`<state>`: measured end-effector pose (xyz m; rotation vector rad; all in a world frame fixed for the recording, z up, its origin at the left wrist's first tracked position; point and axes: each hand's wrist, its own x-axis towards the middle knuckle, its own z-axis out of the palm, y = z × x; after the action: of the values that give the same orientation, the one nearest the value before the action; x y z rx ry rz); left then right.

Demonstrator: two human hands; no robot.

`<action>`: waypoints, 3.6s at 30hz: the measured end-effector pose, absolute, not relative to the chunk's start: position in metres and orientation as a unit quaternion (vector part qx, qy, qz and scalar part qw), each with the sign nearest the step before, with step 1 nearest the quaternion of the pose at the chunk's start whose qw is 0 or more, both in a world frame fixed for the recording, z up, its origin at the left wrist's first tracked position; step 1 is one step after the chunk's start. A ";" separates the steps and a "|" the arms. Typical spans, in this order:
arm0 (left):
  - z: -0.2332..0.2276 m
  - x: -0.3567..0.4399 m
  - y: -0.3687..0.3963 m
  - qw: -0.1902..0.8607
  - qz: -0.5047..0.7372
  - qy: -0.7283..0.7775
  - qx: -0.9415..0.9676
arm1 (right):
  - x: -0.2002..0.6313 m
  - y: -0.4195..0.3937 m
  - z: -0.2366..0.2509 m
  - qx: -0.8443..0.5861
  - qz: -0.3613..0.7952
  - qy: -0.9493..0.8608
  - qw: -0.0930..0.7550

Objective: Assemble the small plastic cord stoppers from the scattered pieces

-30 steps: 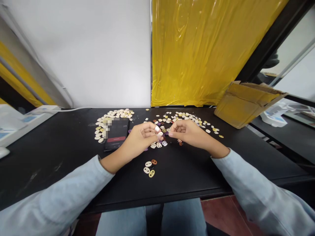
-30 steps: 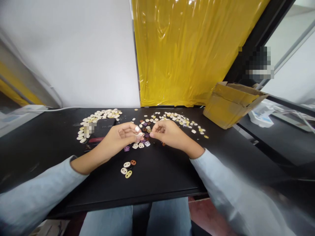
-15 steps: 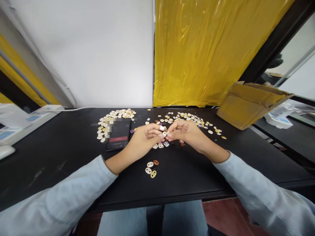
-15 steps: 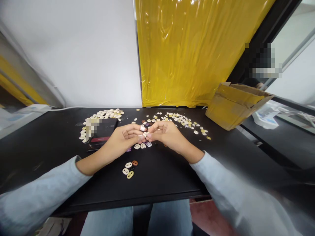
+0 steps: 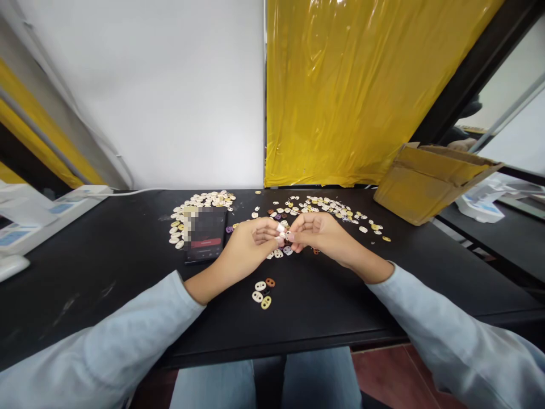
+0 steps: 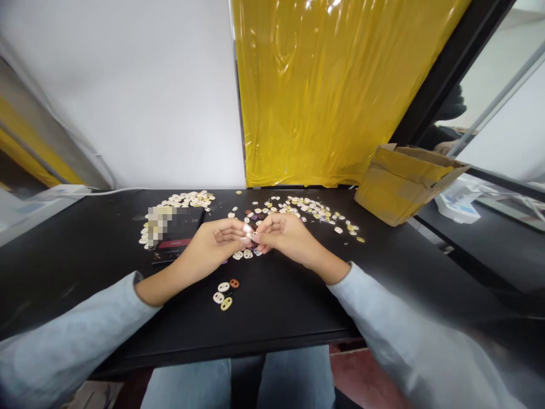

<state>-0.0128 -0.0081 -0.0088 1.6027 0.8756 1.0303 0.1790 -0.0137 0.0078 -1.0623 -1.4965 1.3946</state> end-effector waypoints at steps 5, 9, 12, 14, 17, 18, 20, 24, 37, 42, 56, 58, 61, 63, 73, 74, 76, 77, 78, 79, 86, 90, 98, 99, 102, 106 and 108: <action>-0.008 -0.014 -0.011 0.471 0.424 0.350 0.690 | 0.180 -0.014 0.007 -0.413 0.562 -0.592 0.402; -0.004 -0.014 -0.013 0.487 0.435 0.354 0.670 | 0.182 -0.013 0.005 -0.410 0.590 -0.571 0.398; -0.001 -0.013 -0.013 0.526 0.433 0.357 0.639 | 0.183 -0.012 0.003 -0.408 0.607 -0.556 0.395; -0.001 -0.013 -0.013 0.553 0.433 0.356 0.617 | 0.183 -0.012 0.003 -0.407 0.613 -0.553 0.391; -0.001 -0.013 -0.013 0.579 0.432 0.353 0.594 | 0.183 -0.012 0.003 -0.406 0.610 -0.558 0.389; -0.002 -0.013 -0.012 0.583 0.432 0.354 0.590 | 0.183 -0.012 0.003 -0.406 0.609 -0.558 0.391; -0.003 -0.013 -0.012 0.588 0.431 0.356 0.585 | 0.183 -0.011 0.003 -0.405 0.605 -0.560 0.396; -0.002 -0.013 -0.012 0.590 0.427 0.354 0.586 | 0.184 -0.010 0.001 -0.398 0.596 -0.566 0.409; -0.004 -0.016 -0.009 0.487 0.421 0.358 0.677 | 0.201 -0.001 0.007 -0.417 0.524 -0.617 0.412; 0.000 -0.025 -0.008 0.277 0.337 0.388 0.812 | 0.226 0.012 0.003 -0.525 0.293 -0.714 0.358; 0.013 -0.033 -0.007 0.223 0.249 0.355 0.873 | 0.215 0.011 -0.012 -0.511 0.335 -0.750 0.254; 0.022 -0.039 -0.010 0.298 0.166 0.300 0.891 | 0.216 0.011 -0.012 -0.503 0.334 -0.752 0.262; 0.030 -0.047 -0.012 0.349 0.097 0.262 0.895 | 0.216 0.010 -0.011 -0.493 0.330 -0.754 0.282; 0.031 -0.049 -0.012 0.354 0.087 0.252 0.896 | 0.215 0.009 -0.010 -0.490 0.335 -0.747 0.300; 0.019 -0.037 -0.015 0.283 0.133 0.213 0.926 | 0.214 0.007 -0.013 -0.483 0.354 -0.738 0.310; 0.018 -0.036 -0.017 0.277 0.133 0.217 0.926 | 0.214 0.007 -0.013 -0.482 0.355 -0.739 0.310; 0.016 -0.034 -0.018 0.262 0.141 0.240 0.924 | 0.212 0.005 -0.010 -0.480 0.365 -0.735 0.309; 0.015 -0.033 -0.019 0.255 0.152 0.259 0.919 | 0.211 0.003 -0.008 -0.477 0.375 -0.732 0.310; 0.014 -0.031 -0.019 0.250 0.170 0.282 0.911 | 0.210 0.001 -0.006 -0.471 0.390 -0.728 0.311; 0.014 -0.030 -0.019 0.250 0.191 0.309 0.898 | 0.208 -0.001 -0.003 -0.461 0.409 -0.724 0.310; 0.008 -0.022 -0.013 0.412 0.311 0.400 0.757 | 0.192 -0.012 0.003 -0.372 0.533 -0.692 0.315; 0.007 -0.021 -0.012 0.447 0.318 0.384 0.742 | 0.185 -0.014 0.003 -0.380 0.540 -0.668 0.343; 0.003 -0.016 -0.013 0.474 0.357 0.384 0.707 | 0.185 -0.014 0.003 -0.384 0.542 -0.651 0.367; 0.002 -0.016 -0.013 0.479 0.356 0.379 0.707 | 0.184 -0.014 0.003 -0.385 0.542 -0.649 0.369; 0.000 -0.014 -0.012 0.486 0.344 0.366 0.715 | 0.183 -0.015 0.005 -0.388 0.537 -0.649 0.373; 0.000 -0.014 -0.013 0.455 0.345 0.384 0.726 | 0.185 -0.015 0.009 -0.417 0.512 -0.657 0.362; 0.000 -0.015 -0.013 0.440 0.349 0.402 0.723 | 0.190 -0.013 0.011 -0.442 0.488 -0.660 0.361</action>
<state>-0.0151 -0.0125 0.0004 1.7964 0.9976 0.8657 0.1897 -0.0132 0.0106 -1.1394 -1.7001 1.2580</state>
